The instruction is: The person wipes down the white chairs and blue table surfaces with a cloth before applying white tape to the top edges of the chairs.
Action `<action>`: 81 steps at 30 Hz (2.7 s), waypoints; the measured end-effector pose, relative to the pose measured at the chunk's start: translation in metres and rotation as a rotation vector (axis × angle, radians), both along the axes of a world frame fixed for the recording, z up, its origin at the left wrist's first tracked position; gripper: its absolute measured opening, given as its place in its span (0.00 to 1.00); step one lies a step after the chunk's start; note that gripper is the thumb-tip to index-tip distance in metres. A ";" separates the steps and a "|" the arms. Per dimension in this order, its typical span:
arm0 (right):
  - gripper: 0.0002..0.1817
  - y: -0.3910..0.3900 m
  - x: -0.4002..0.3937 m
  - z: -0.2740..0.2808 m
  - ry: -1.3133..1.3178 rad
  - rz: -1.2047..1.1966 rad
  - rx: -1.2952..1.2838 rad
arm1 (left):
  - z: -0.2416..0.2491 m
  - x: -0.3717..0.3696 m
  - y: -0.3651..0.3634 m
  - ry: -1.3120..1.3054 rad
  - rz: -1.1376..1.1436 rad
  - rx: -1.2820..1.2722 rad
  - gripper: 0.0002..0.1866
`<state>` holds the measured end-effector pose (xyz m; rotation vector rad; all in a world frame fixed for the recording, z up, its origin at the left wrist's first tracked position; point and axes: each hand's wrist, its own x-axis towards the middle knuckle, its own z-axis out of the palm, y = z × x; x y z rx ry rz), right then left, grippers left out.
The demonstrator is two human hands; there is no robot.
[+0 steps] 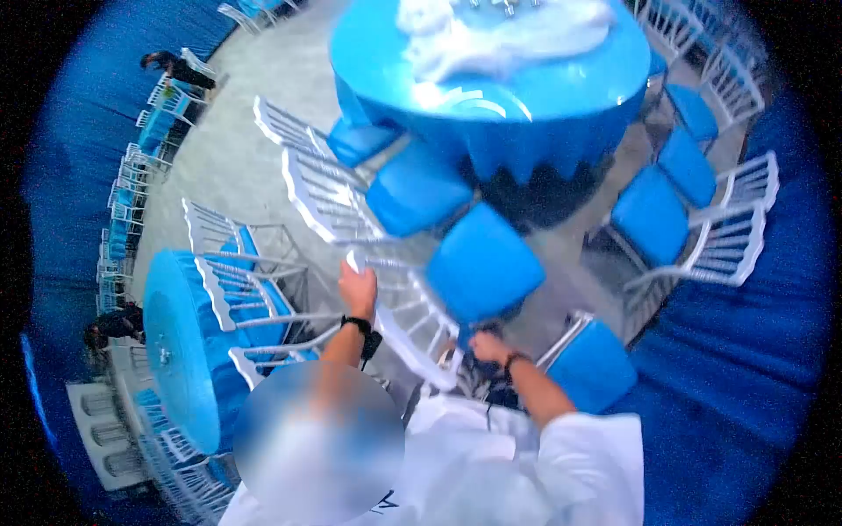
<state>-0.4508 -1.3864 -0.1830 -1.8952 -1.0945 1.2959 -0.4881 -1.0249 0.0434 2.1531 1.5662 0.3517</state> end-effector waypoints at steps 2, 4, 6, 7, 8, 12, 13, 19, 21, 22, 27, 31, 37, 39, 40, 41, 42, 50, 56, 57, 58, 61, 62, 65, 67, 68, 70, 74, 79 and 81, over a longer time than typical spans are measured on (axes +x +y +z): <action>0.08 -0.030 0.010 0.053 0.218 -0.166 -0.021 | 0.015 0.003 -0.007 0.026 0.016 0.012 0.26; 0.12 -0.061 -0.018 0.046 0.351 -0.736 0.103 | -0.004 -0.001 0.004 -0.062 0.000 0.048 0.26; 0.12 -0.092 -0.021 0.052 0.399 -0.987 0.029 | -0.010 -0.008 0.000 -0.062 0.029 0.010 0.27; 0.13 -0.097 -0.023 0.057 0.420 -1.153 0.042 | -0.004 -0.008 0.002 -0.017 0.052 -0.045 0.29; 0.14 -0.110 -0.029 0.062 0.449 -1.328 0.054 | -0.006 -0.013 0.003 -0.090 0.049 -0.045 0.30; 0.08 -0.143 -0.023 0.095 0.302 -1.229 0.251 | -0.039 -0.032 0.013 -0.664 0.167 -0.327 0.39; 0.11 -0.146 -0.018 0.093 0.304 -1.298 0.255 | -0.055 -0.041 0.008 -0.879 0.307 -0.437 0.41; 0.10 -0.135 0.007 0.181 0.408 -1.381 0.347 | -0.064 -0.149 -0.107 -0.667 -0.321 -0.584 0.31; 0.11 -0.114 0.012 0.189 0.456 -1.431 0.369 | -0.019 -0.192 -0.136 -0.604 -0.445 -0.791 0.30; 0.10 -0.102 0.013 0.198 0.535 -1.463 0.367 | -0.026 -0.216 -0.139 -0.559 -0.331 -1.042 0.29; 0.12 -0.053 0.016 0.131 0.339 -1.065 0.348 | 0.017 -0.277 -0.120 -0.390 -0.292 -0.725 0.27; 0.16 0.023 0.015 0.181 0.195 -0.753 0.288 | 0.046 -0.288 -0.099 -0.493 -0.166 -0.604 0.21; 0.14 0.098 -0.039 0.326 0.495 -0.324 0.404 | 0.091 -0.283 -0.092 -0.634 -0.226 -0.552 0.29; 0.14 0.112 -0.064 0.357 0.536 -0.136 0.391 | 0.104 -0.269 -0.092 -0.532 -0.353 -0.195 0.33; 0.14 0.118 -0.069 0.362 0.518 -0.048 0.389 | 0.112 -0.257 -0.091 -0.484 -0.413 -0.010 0.36; 0.14 0.120 -0.066 0.358 0.441 0.106 0.320 | 0.128 -0.245 -0.091 -0.418 -0.469 0.042 0.36; 0.15 0.120 -0.069 0.360 0.407 0.082 0.315 | 0.147 -0.235 -0.092 -0.351 -0.524 0.088 0.36; 0.25 0.119 -0.053 0.395 0.206 -0.142 0.270 | 0.118 -0.230 -0.062 -0.407 -0.632 -0.582 0.26; 0.29 0.109 -0.049 0.386 -0.139 0.071 0.350 | 0.141 -0.201 -0.078 -0.706 -0.810 -0.280 0.20; 0.29 0.113 -0.048 0.385 -0.099 0.140 0.238 | 0.132 -0.198 -0.077 -0.631 -0.842 -0.274 0.20; 0.29 0.114 -0.049 0.389 -0.115 0.124 0.218 | 0.120 -0.195 -0.073 -0.554 -0.872 -0.263 0.19; 0.28 0.111 -0.051 0.393 -0.252 0.060 0.278 | 0.120 -0.201 -0.068 -0.471 -0.780 -0.434 0.17; 0.28 0.106 -0.048 0.398 -0.280 0.029 0.242 | 0.127 -0.203 -0.067 -0.470 -0.716 -0.522 0.16; 0.25 0.092 -0.036 0.414 -0.433 -0.029 0.156 | 0.134 -0.209 -0.056 -0.339 -0.840 -0.393 0.13; 0.21 0.083 -0.021 0.397 -0.433 0.008 0.129 | 0.138 -0.208 -0.056 -0.294 -0.824 -0.481 0.13; 0.20 0.082 -0.016 0.389 -0.432 0.024 0.118 | 0.140 -0.207 -0.054 -0.269 -0.818 -0.522 0.13; 0.14 0.091 -0.012 0.393 -0.557 0.083 0.061 | 0.132 -0.202 -0.053 -0.309 -0.797 -0.451 0.13; 0.18 0.157 0.049 0.324 -0.803 0.161 0.137 | 0.062 -0.178 -0.010 -0.476 -0.615 -0.522 0.13; 0.23 0.232 0.038 0.331 -0.913 -0.181 0.442 | 0.035 -0.136 0.060 -0.268 -0.133 -0.015 0.14; 0.24 0.225 0.016 0.306 -0.770 -0.182 0.460 | 0.015 -0.134 0.048 -0.396 -0.091 -0.144 0.14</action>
